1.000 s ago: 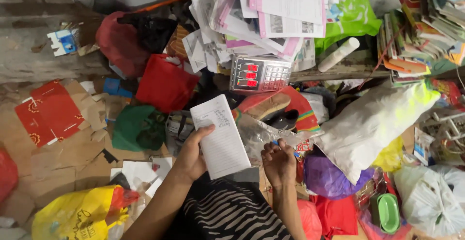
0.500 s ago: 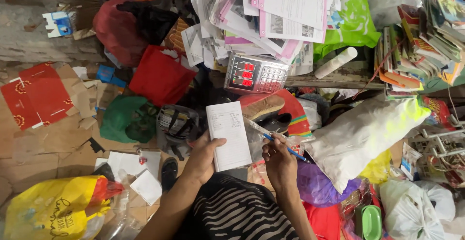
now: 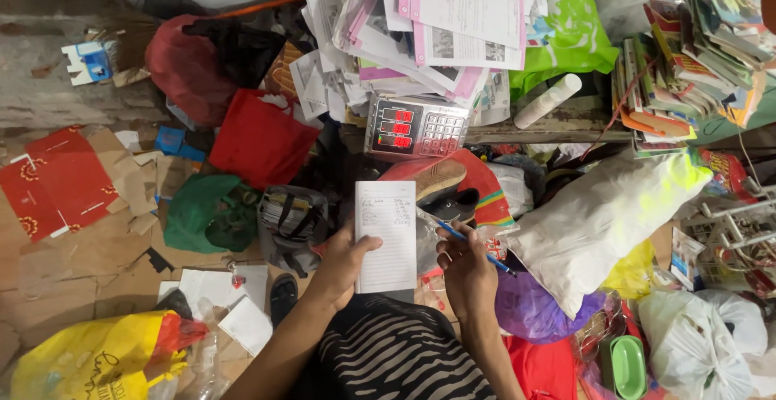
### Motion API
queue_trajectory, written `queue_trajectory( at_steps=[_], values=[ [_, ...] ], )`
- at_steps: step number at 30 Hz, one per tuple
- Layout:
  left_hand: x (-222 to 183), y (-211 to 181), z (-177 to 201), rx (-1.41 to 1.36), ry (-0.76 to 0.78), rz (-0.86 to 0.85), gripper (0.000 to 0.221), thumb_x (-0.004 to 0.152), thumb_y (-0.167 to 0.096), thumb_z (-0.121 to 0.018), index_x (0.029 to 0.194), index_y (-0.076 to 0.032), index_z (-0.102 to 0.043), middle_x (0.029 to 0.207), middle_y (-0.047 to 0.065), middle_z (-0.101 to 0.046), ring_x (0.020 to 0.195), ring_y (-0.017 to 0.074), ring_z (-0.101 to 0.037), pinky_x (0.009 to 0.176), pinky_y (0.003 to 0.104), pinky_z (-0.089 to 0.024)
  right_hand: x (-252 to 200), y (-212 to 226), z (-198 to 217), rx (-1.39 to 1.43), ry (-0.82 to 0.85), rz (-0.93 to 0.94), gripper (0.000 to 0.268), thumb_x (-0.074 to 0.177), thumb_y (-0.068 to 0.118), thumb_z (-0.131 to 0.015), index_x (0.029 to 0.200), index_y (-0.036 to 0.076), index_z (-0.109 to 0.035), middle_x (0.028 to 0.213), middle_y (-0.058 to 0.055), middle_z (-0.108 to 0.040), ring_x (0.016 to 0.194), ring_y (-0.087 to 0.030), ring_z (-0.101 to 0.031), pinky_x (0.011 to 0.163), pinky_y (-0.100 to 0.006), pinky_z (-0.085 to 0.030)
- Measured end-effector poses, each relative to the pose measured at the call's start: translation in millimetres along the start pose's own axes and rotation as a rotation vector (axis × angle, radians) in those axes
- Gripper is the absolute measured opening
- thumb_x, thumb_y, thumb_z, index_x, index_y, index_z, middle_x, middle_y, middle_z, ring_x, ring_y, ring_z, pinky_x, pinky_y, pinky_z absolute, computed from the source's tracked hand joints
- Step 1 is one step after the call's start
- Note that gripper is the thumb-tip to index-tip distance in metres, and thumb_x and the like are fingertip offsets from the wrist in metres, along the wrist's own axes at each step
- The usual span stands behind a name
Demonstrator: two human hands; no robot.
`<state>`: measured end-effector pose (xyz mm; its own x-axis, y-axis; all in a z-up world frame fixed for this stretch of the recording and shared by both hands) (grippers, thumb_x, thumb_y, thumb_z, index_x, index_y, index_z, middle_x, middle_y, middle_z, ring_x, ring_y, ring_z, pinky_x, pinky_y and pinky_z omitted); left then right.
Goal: The recorder is writing notes on a pad while sorting through stacks of books and weighing items in bags on a digital scale.
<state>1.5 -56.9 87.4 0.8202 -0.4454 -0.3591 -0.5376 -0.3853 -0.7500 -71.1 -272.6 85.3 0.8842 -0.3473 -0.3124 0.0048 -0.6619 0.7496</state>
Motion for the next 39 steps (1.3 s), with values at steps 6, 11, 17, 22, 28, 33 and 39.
queue_trajectory(
  at_steps=[6, 11, 17, 22, 28, 33, 39],
  values=[
    [-3.2, -5.7, 10.6, -0.053, -0.064, 0.049, 0.055, 0.086, -0.01, -0.061, 0.139, 0.0, -0.052, 0.121, 0.016, -0.069, 0.11, 0.0222, -0.067, 0.096, 0.034, -0.054, -7.3, 7.7, -14.9, -0.77, -0.038, 0.436, 0.041, 0.109, 0.034, -0.048, 0.133, 0.003, -0.059, 0.121, -0.013, -0.072, 0.105, -0.023, -0.065, 0.091, -0.035, -0.048],
    [-5.1, 2.4, 22.1, -0.088, -0.08, 0.009, 0.051, 0.087, -0.008, -0.061, 0.137, 0.004, -0.054, 0.121, 0.016, -0.068, 0.11, 0.0223, -0.065, 0.095, 0.034, -0.052, 0.3, 9.6, -31.5, -1.577, 0.028, 0.861, 0.052, 0.091, 0.021, -0.067, 0.137, 0.001, -0.055, 0.139, -0.021, -0.06, 0.129, -0.04, -0.052, 0.11, -0.043, -0.037],
    [-14.1, 6.8, 27.0, -0.094, -0.101, 0.012, 0.049, 0.087, -0.008, -0.06, 0.134, 0.004, -0.055, 0.118, 0.017, -0.069, 0.106, 0.0234, -0.067, 0.091, 0.035, -0.055, 3.9, -14.1, -17.1, -1.719, 0.109, 0.778, 0.034, 0.088, 0.012, -0.071, 0.12, 0.006, -0.065, 0.135, -0.016, -0.065, 0.128, -0.03, -0.057, 0.111, -0.049, -0.026],
    [-22.3, 23.7, 36.2, -0.179, -0.11, 0.024, 0.048, 0.086, -0.007, -0.06, 0.132, 0.005, -0.054, 0.117, 0.017, -0.068, 0.105, 0.0242, -0.067, 0.091, 0.036, -0.056, -14.1, -19.2, 13.3, -1.253, 0.057, 0.478, 0.027, 0.103, 0.02, -0.055, 0.125, 0.007, -0.064, 0.108, -0.007, -0.076, 0.094, -0.02, -0.075, 0.085, -0.034, -0.057],
    [-31.6, 32.5, 42.3, -0.118, -0.164, 0.072, 0.048, 0.086, -0.008, -0.06, 0.132, 0.004, -0.054, 0.115, 0.018, -0.069, 0.104, 0.0239, -0.068, 0.091, 0.036, -0.056, -33.3, -63.8, 68.8, -1.351, 0.321, 0.43, 0.017, 0.103, 0.016, -0.063, 0.111, 0.004, -0.071, 0.102, -0.016, -0.073, 0.09, -0.025, -0.072, 0.08, -0.035, -0.057],
    [-46.2, 43.5, 45.4, -0.17, -0.187, 0.089, 0.048, 0.086, -0.006, -0.06, 0.133, 0.005, -0.054, 0.118, 0.015, -0.068, 0.104, 0.0221, -0.066, 0.091, 0.034, -0.054, -52.3, -83.6, 75.4, -1.229, 0.257, 0.1, 0.024, 0.095, 0.013, -0.064, 0.117, 0.003, -0.066, 0.1, -0.014, -0.076, 0.088, -0.024, -0.074, 0.077, -0.035, -0.057],
    [-58.2, 52.4, 67.3, -0.155, -0.242, 0.129, 0.046, 0.086, -0.006, -0.061, 0.131, 0.005, -0.055, 0.117, 0.016, -0.069, 0.104, 0.0235, -0.066, 0.091, 0.035, -0.054, -51.1, -94.5, 58.8, -1.265, 0.153, 0.181, 0.023, 0.097, 0.011, -0.063, 0.119, 0.005, -0.066, 0.101, -0.014, -0.075, 0.095, -0.025, -0.075, 0.083, -0.035, -0.057]
  ],
)
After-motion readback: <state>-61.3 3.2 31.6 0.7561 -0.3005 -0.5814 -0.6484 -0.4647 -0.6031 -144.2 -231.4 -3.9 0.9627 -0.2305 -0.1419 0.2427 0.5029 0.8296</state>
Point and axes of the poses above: each hand's wrist, its own x-axis towards the middle knuckle, its own z-axis out of the back of the hand, y = z × x, the point moved 2 cm from there along x, towards the middle knuckle
